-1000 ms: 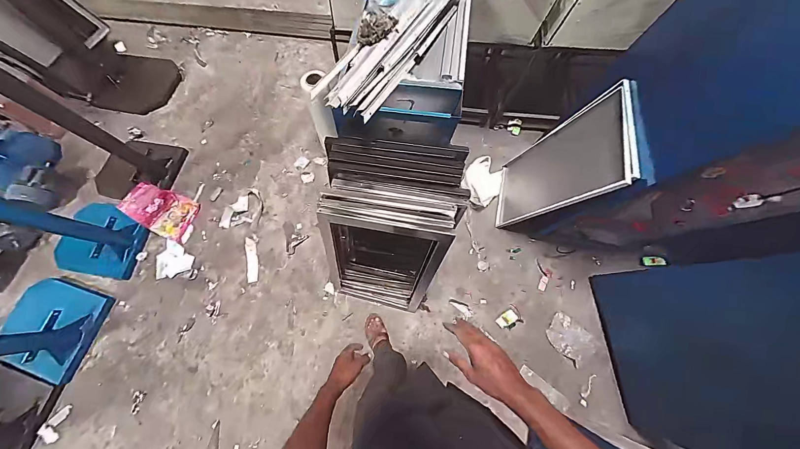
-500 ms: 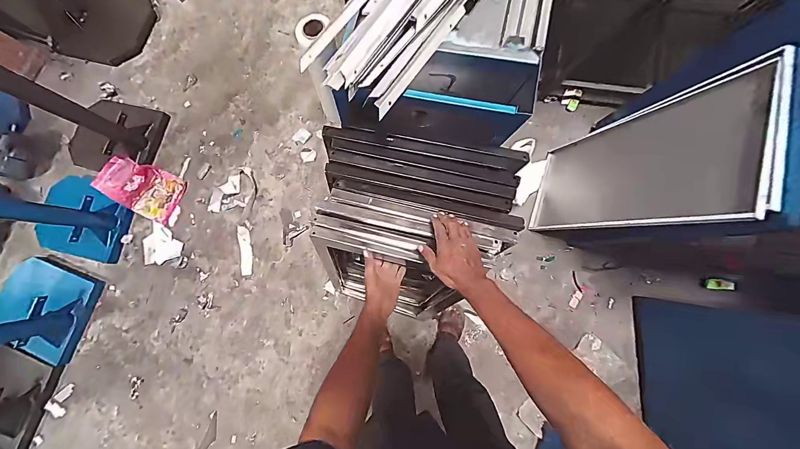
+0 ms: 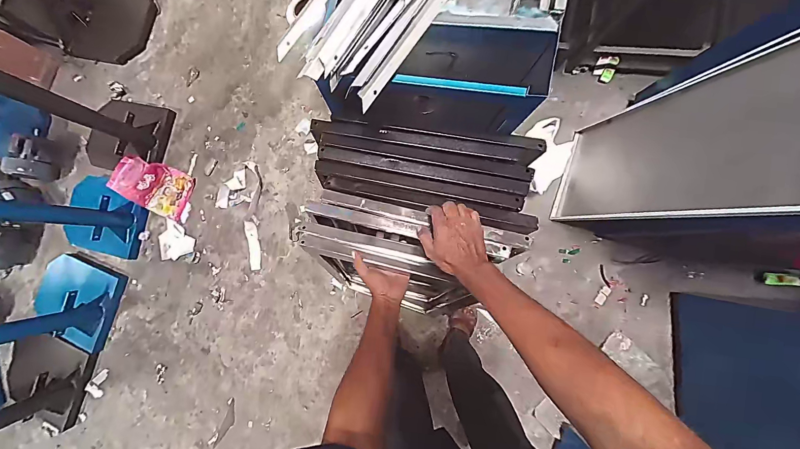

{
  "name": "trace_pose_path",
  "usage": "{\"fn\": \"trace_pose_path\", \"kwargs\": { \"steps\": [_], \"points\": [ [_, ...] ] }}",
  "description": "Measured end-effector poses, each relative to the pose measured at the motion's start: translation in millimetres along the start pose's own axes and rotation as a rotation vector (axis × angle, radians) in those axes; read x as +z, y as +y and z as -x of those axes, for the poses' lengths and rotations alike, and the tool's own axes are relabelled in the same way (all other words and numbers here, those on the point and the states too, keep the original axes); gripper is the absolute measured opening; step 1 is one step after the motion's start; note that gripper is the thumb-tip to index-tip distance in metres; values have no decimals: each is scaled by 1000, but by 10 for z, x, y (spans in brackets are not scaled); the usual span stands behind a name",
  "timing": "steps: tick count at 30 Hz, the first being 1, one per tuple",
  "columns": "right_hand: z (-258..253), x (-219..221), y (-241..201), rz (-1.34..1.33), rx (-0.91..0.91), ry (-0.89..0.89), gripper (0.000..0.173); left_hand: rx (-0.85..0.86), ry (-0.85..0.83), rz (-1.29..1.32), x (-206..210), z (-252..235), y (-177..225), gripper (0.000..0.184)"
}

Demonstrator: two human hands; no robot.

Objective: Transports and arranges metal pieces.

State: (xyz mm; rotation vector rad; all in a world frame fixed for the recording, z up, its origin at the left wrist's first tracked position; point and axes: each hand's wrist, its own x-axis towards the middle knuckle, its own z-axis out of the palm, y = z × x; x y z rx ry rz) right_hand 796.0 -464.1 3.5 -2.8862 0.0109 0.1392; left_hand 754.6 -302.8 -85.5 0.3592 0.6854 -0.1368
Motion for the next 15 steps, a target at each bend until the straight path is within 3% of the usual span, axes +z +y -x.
{"fn": "trace_pose_path", "kwargs": {
  "steps": [2, 5, 8, 12, 15],
  "points": [
    [20, 30, -15, 2, -7, 18, 47, -2, -47, 13, -93, 57, 21, 91],
    [257, 113, -99, -96, 20, 7, 41, 2, 13, -58, -161, 274, 115, 92],
    [615, 65, -268, -250, 75, -98, 41, 31, 34, -113, -355, 602, 248, 95],
    [1108, 7, -463, -263, 39, -467, 78, 117, -1, -147, -803, 1095, 372, 108],
    [1154, 190, -562, -374, 22, -901, 96, 136, 130, -173, -1194, 1463, 454, 93]
  ]
}}
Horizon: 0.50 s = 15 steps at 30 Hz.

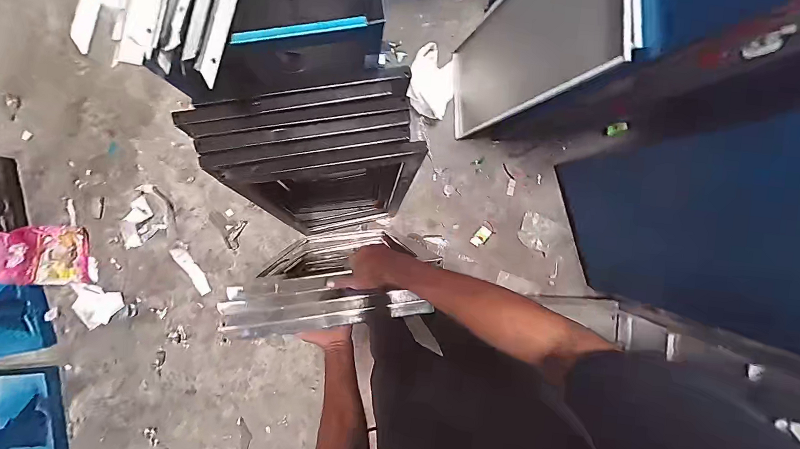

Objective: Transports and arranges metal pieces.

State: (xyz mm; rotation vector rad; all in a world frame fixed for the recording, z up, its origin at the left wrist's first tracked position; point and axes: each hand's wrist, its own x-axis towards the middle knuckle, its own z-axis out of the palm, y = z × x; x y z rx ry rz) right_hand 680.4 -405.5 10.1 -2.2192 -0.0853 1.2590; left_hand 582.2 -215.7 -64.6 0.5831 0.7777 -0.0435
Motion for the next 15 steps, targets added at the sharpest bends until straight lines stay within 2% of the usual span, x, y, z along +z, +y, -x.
{"fn": "trace_pose_path", "kwargs": {
  "steps": [2, 4, 6, 10, 15],
  "points": [
    [-103, 131, 28, -229, 25, -279, 98, -82, 110, -101, -268, 204, 89, 87],
    [-126, 273, 59, -318, 78, -373, 100, -153, 180, -150, -381, 337, 148, 85],
    [-145, 459, 84, -288, 65, -381, 101, -183, 228, -211, -498, 439, 205, 79],
    [-140, 639, 123, -253, -94, -313, 83, -126, 148, -370, -553, 528, 240, 64],
    [209, 570, 199, -265, -125, -237, 76, -150, 31, -347, -281, 727, 183, 60]
  ]
}}
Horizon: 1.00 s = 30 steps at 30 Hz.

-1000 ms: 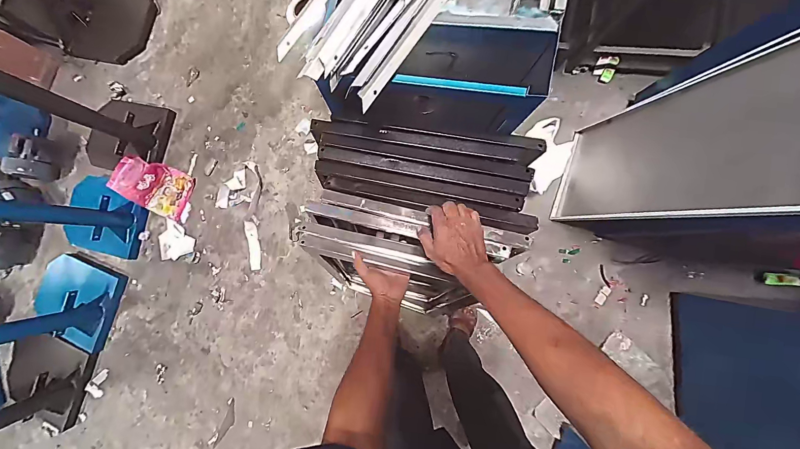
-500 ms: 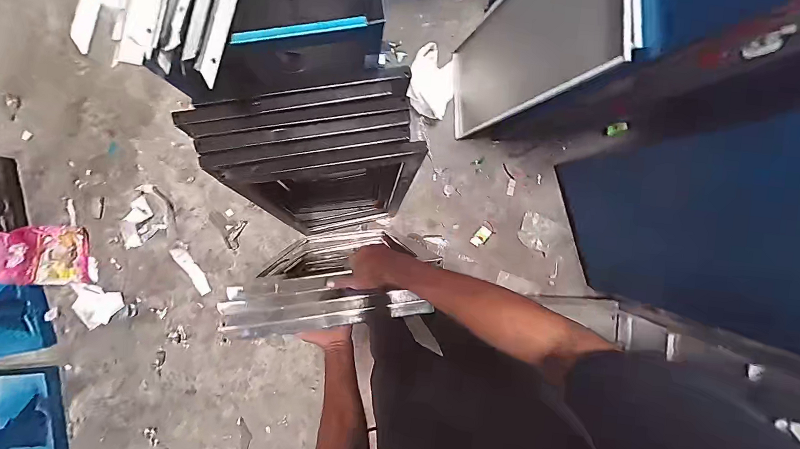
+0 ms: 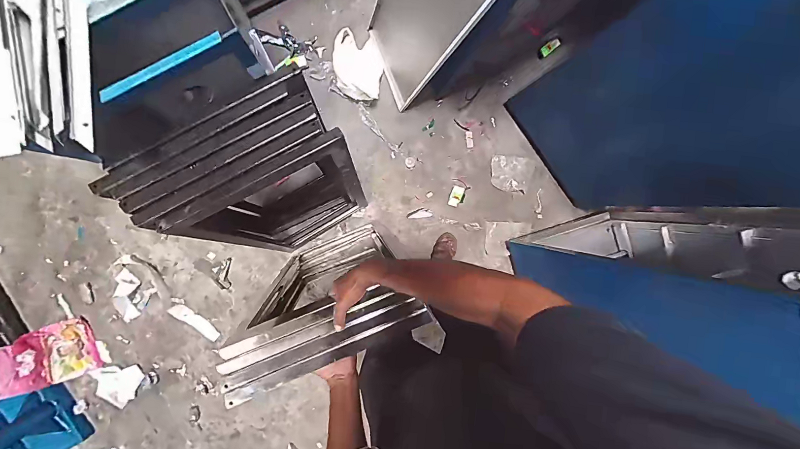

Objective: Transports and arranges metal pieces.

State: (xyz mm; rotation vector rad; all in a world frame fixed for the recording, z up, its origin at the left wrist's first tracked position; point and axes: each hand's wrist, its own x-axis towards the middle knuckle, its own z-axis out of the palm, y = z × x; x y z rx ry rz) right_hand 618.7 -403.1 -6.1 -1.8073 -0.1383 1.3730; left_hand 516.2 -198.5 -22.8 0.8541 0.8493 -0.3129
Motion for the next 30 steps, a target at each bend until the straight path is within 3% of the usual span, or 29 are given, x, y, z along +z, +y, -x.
{"fn": "trace_pose_path", "kwargs": {
  "steps": [3, 7, 14, 18, 22, 25, 30],
  "points": [
    [448, -26, 105, -37, -48, 22, 69, 65, -70, -199, 227, 363, -60, 58],
    [1217, -113, 285, -129, -99, 58, 67, -225, -128, 78, 613, 698, -210, 77],
    [2537, -102, 955, -225, -134, 58, 66, -444, -191, -66, 1308, 1554, -702, 91],
    [3096, 71, 1455, -301, -150, 103, 65, -517, -304, -178, 1547, 1903, -1061, 72],
    [3718, 113, 1879, -440, -154, 186, 65, -640, -245, -193, 1957, 2037, -1515, 92],
    [4312, 133, 2099, -664, -135, 279, 64, -690, -283, -221, 2275, 2083, -1891, 94],
    [4729, 200, 2672, -765, -79, 477, 67, -772, -298, -331, 2937, 2166, -2406, 94]
  ]
}}
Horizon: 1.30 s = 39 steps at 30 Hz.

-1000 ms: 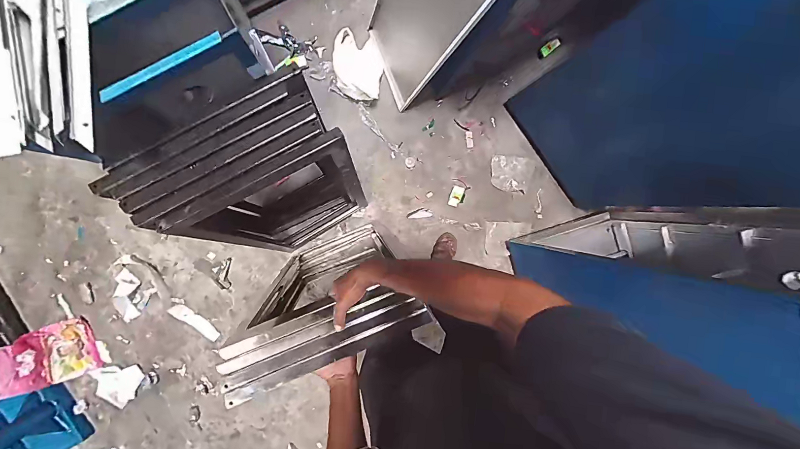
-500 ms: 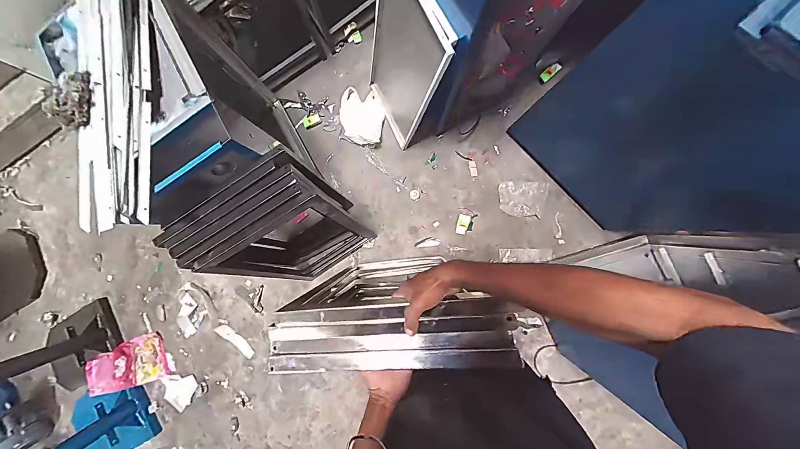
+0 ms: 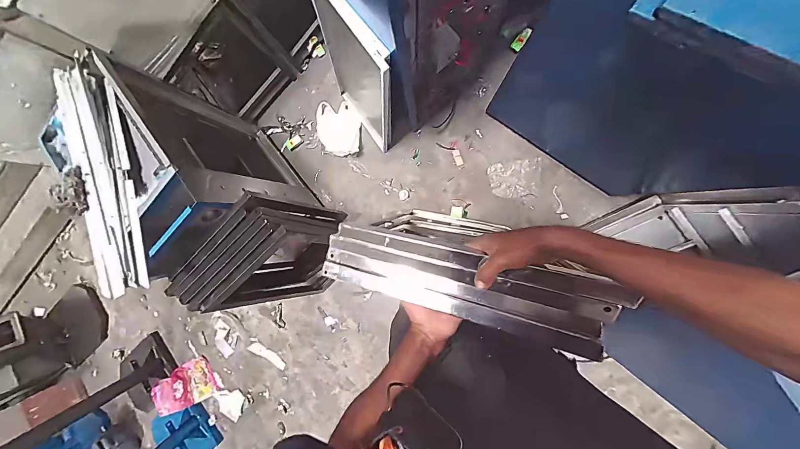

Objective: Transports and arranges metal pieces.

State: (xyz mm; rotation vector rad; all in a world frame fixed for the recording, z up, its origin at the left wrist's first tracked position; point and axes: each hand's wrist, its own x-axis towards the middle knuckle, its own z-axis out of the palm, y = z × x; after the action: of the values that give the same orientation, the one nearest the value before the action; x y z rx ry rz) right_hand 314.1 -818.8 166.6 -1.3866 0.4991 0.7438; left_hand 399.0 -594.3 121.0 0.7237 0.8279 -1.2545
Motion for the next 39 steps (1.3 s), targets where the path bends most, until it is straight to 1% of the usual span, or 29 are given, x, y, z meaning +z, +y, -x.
{"fn": "trace_pose_path", "kwargs": {
  "steps": [2, 4, 6, 8, 10, 11, 12, 14, 16, 17, 19, 22, 23, 24, 26, 28, 30, 32, 33, 34, 35, 36, 38, 39],
  "points": [
    [109, -200, 144, -29, -15, 97, 68, -29, -121, -4, 250, -221, -26, 92],
    [203, -427, 230, -82, -27, 146, 71, -50, -200, -42, 490, -468, -31, 92],
    [265, -623, 240, -149, -29, 184, 74, -73, -202, -87, 681, -722, 2, 92],
    [315, -833, 314, -213, -54, 283, 73, -115, -237, -156, 897, -1035, 2, 91],
    [240, -1018, 571, -229, -101, 362, 77, -156, -219, -235, 1089, -1268, -8, 89],
    [188, -1120, 694, -226, -100, 386, 83, -168, -189, -285, 1193, -1364, -4, 87],
    [146, -1210, 795, -230, -91, 430, 85, -183, -200, -341, 1287, -1475, -2, 87],
    [148, -1427, 934, -275, -104, 516, 82, -208, -304, -423, 1534, -1740, -75, 89],
    [182, -1599, 995, -296, -100, 550, 78, -217, -373, -435, 1680, -1998, -142, 85],
    [166, -1706, 1030, -291, -97, 558, 77, -226, -368, -439, 1753, -2126, -163, 86],
    [105, -1918, 1099, -256, -79, 572, 77, -212, -302, -466, 1908, -2345, -183, 85],
    [57, -2192, 1196, -207, -40, 635, 77, -208, -307, -493, 2163, -2619, -273, 82],
    [4, -2247, 1230, -197, -19, 686, 78, -201, -316, -500, 2220, -2716, -292, 80],
    [-49, -2286, 1272, -179, 20, 768, 78, -199, -330, -504, 2274, -2828, -320, 78],
    [-125, -2343, 1352, -139, 113, 949, 83, -186, -389, -517, 2401, -3047, -351, 76],
    [-167, -2330, 1387, -88, 174, 1142, 86, -236, -456, -508, 2515, -3249, -364, 73],
    [-208, -2293, 1378, 3, 212, 1341, 89, -230, -454, -530, 2655, -3358, -455, 73],
    [-243, -2276, 1240, 89, 228, 1505, 88, -150, -430, -562, 2837, -3462, -570, 75],
    [-287, -2210, 1152, 129, 215, 1561, 83, -95, -414, -568, 2908, -3522, -614, 76],
    [-336, -2068, 1042, 135, 163, 1573, 77, -47, -410, -582, 2956, -3590, -624, 79],
    [-371, -1883, 959, 127, 90, 1554, 73, -40, -426, -595, 3017, -3663, -653, 86],
    [-426, -1656, 921, 137, 17, 1538, 69, -70, -422, -593, 3117, -3707, -699, 93],
    [-605, -1154, 967, 126, -133, 1543, 62, -97, -404, -576, 3362, -3692, -790, 98],
    [-691, -896, 1047, 95, -166, 1549, 59, -114, -411, -562, 3434, -3664, -832, 99]
  ]
}}
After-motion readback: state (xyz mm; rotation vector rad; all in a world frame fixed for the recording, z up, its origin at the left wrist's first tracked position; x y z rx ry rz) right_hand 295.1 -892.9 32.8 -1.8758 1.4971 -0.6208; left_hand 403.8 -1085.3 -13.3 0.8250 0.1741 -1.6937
